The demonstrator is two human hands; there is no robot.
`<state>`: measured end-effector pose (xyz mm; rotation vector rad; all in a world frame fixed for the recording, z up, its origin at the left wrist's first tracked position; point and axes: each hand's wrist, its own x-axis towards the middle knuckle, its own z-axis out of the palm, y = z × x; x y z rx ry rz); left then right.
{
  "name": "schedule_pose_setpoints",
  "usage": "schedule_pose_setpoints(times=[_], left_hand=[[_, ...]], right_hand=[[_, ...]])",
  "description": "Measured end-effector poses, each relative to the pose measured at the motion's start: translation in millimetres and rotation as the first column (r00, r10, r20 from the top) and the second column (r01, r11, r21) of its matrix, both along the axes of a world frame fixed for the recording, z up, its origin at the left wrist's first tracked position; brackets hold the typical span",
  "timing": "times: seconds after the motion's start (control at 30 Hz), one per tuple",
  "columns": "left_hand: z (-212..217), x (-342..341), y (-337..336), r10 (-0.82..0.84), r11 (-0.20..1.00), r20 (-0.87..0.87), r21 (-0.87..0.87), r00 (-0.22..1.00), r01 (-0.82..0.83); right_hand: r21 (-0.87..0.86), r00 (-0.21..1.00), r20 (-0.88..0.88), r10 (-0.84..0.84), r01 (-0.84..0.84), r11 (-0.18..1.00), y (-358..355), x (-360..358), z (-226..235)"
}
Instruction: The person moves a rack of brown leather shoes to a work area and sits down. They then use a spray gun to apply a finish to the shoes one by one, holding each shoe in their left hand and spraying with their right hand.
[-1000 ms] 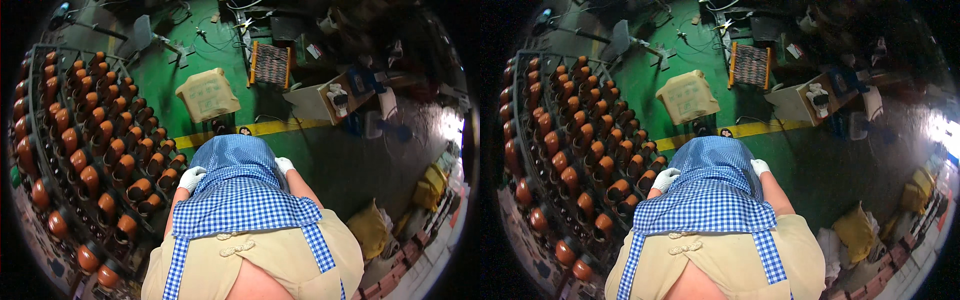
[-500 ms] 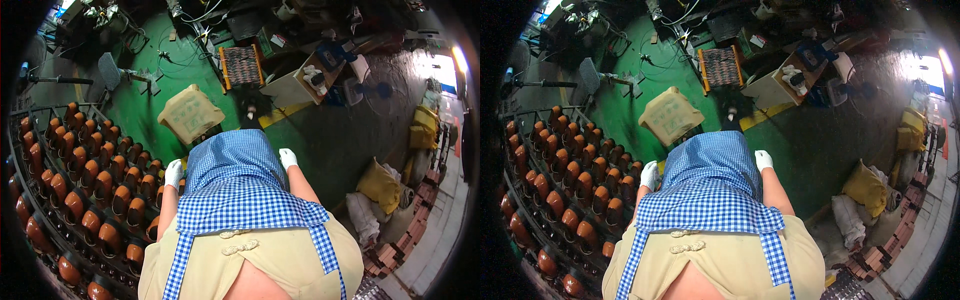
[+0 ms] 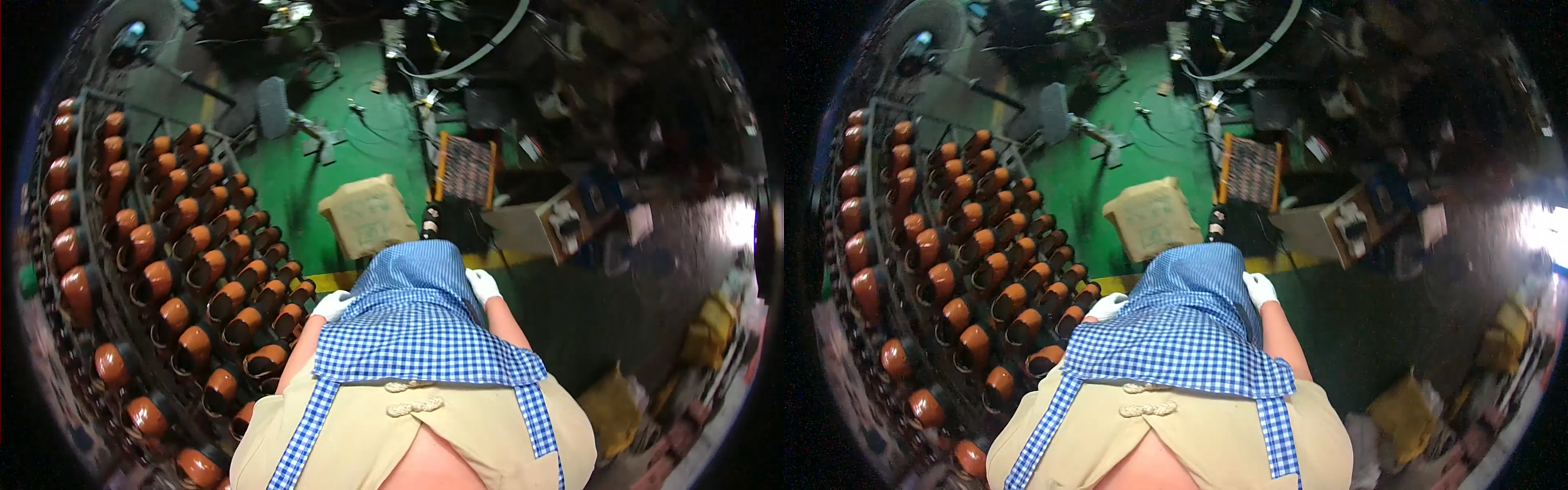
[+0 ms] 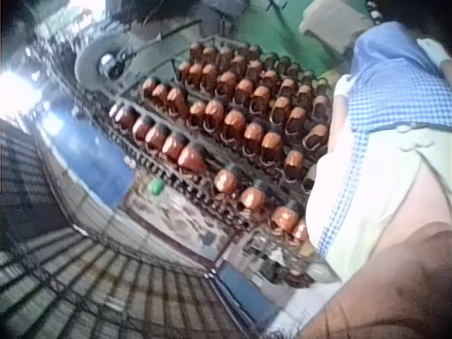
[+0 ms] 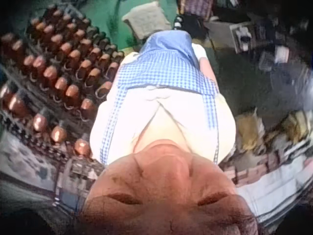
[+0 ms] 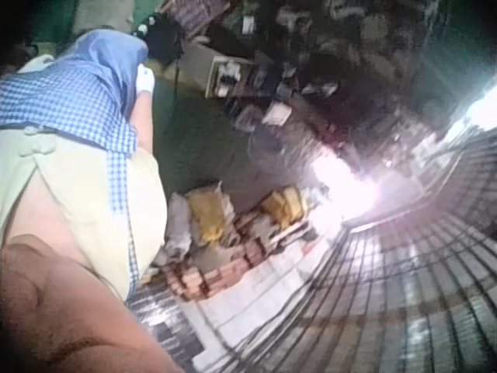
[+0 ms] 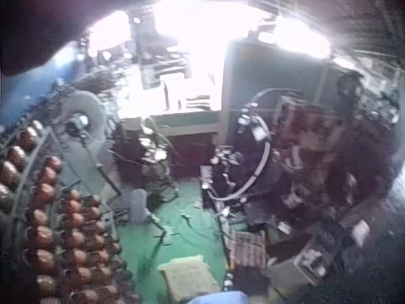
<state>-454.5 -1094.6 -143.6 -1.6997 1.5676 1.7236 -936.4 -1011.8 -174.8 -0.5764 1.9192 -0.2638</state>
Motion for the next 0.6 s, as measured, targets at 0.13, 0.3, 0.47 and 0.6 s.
schedule_pose_setpoints(times=[0.13, 0.3, 0.47, 0.6], left_hand=[[15.0, -23.9, -13.6, 0.058, 0.995, 0.075, -0.087, 0.995, -0.052], [44.3, -62.2, -37.6, 0.107, 0.988, 0.25, -0.132, 0.962, -0.075], [105.9, -93.1, -91.7, 0.098, 0.988, 0.228, -0.142, 0.969, -0.067], [148.9, -112.6, -132.6, 0.241, 0.951, 0.291, -0.26, 0.926, -0.166]], right_hand=[[0.012, 0.907, 0.052, 0.418, -0.419, 0.908, -81.5, -3.0, -2.8], [0.024, 0.807, -0.009, 0.59, -0.59, 0.807, -153.3, -27.6, -16.1], [0.049, 0.763, 0.156, 0.627, -0.64, 0.767, -198.5, -65.8, -21.4], [0.068, 0.76, 0.119, 0.639, -0.648, 0.759, -231.4, -65.7, -11.0]])
